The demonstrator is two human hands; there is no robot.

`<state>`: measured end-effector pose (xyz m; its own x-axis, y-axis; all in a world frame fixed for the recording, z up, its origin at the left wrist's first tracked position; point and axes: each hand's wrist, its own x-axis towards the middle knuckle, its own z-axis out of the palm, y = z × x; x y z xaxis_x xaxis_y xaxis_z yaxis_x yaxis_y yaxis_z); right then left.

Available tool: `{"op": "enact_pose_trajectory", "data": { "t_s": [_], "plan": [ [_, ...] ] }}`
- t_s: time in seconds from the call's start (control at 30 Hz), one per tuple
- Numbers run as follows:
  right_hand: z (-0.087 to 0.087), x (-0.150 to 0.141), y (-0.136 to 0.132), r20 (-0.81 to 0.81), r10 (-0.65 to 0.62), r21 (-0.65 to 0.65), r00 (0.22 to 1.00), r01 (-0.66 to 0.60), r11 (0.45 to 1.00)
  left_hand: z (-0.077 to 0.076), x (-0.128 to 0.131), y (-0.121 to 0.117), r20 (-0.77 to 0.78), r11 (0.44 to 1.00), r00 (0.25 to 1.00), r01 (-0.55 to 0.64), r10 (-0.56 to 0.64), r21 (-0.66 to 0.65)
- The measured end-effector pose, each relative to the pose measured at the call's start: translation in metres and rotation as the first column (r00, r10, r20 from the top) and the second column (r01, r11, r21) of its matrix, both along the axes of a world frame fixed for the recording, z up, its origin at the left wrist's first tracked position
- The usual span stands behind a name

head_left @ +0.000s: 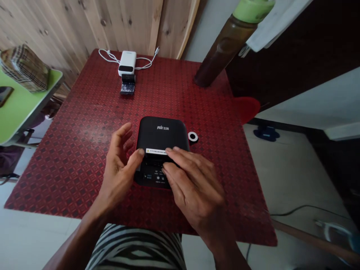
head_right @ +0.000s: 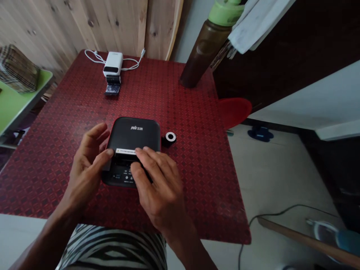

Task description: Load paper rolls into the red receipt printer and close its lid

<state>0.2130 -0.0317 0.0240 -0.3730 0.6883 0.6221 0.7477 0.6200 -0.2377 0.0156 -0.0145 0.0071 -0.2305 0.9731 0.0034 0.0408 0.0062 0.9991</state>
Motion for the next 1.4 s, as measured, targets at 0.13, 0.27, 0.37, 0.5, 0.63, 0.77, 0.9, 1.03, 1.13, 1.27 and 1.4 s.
{"op": "enact_pose_trajectory", "data": {
  "t_s": [0.13, 0.27, 0.37, 0.5, 0.63, 0.77, 0.9, 1.03, 1.13, 1.27, 1.4],
  "plan": [
    [0.002, 0.0, 0.002, -0.034, 0.028, -0.057, 0.999, -0.03, 0.998, -0.005, 0.003, -0.005, 0.191, 0.986, 0.98, 0.078, -0.049, -0.146],
    [0.006, 0.0, 0.001, -0.021, 0.025, -0.108, 0.999, -0.027, 0.994, 0.0, 0.005, -0.004, 0.266, 0.983, 0.962, 0.108, -0.065, -0.151],
    [0.007, -0.001, 0.0, -0.019, 0.03, -0.135, 0.999, -0.033, 0.99, 0.0, 0.007, -0.002, 0.253, 0.984, 0.966, 0.099, -0.06, -0.145],
    [0.008, 0.0, -0.001, -0.046, 0.051, -0.14, 0.998, -0.057, 0.988, -0.004, 0.006, -0.003, 0.226, 0.987, 0.973, 0.086, -0.054, -0.133],
    [0.003, 0.009, -0.011, -0.188, -0.015, -0.15, 0.982, -0.013, 0.989, -0.008, -0.002, -0.014, 0.21, 0.985, 0.977, 0.08, -0.047, -0.153],
    [-0.017, 0.019, -0.031, -0.335, -0.237, -0.236, 0.912, 0.162, 0.958, -0.012, -0.012, -0.027, 0.217, 0.981, 0.973, 0.113, -0.078, -0.157],
    [-0.038, 0.016, -0.047, -0.375, -0.391, -0.472, 0.84, 0.19, 0.861, -0.014, -0.012, -0.029, 0.264, 0.977, 0.961, 0.128, -0.08, -0.169],
    [-0.043, 0.008, -0.05, -0.416, -0.394, -0.474, 0.82, 0.175, 0.863, -0.013, -0.01, -0.026, 0.286, 0.981, 0.955, 0.12, -0.073, -0.151],
    [-0.042, 0.006, -0.05, -0.423, -0.394, -0.481, 0.816, 0.166, 0.861, -0.012, -0.009, -0.024, 0.303, 0.982, 0.951, 0.118, -0.068, -0.15],
    [-0.043, 0.007, -0.05, -0.416, -0.405, -0.489, 0.814, 0.176, 0.854, -0.009, -0.008, -0.023, 0.317, 0.978, 0.948, 0.093, -0.029, -0.187],
    [-0.044, 0.006, -0.05, -0.399, -0.428, -0.484, 0.811, 0.21, 0.85, -0.003, -0.004, -0.02, 0.354, 0.965, 0.934, 0.055, 0.041, -0.257]
  ]
}}
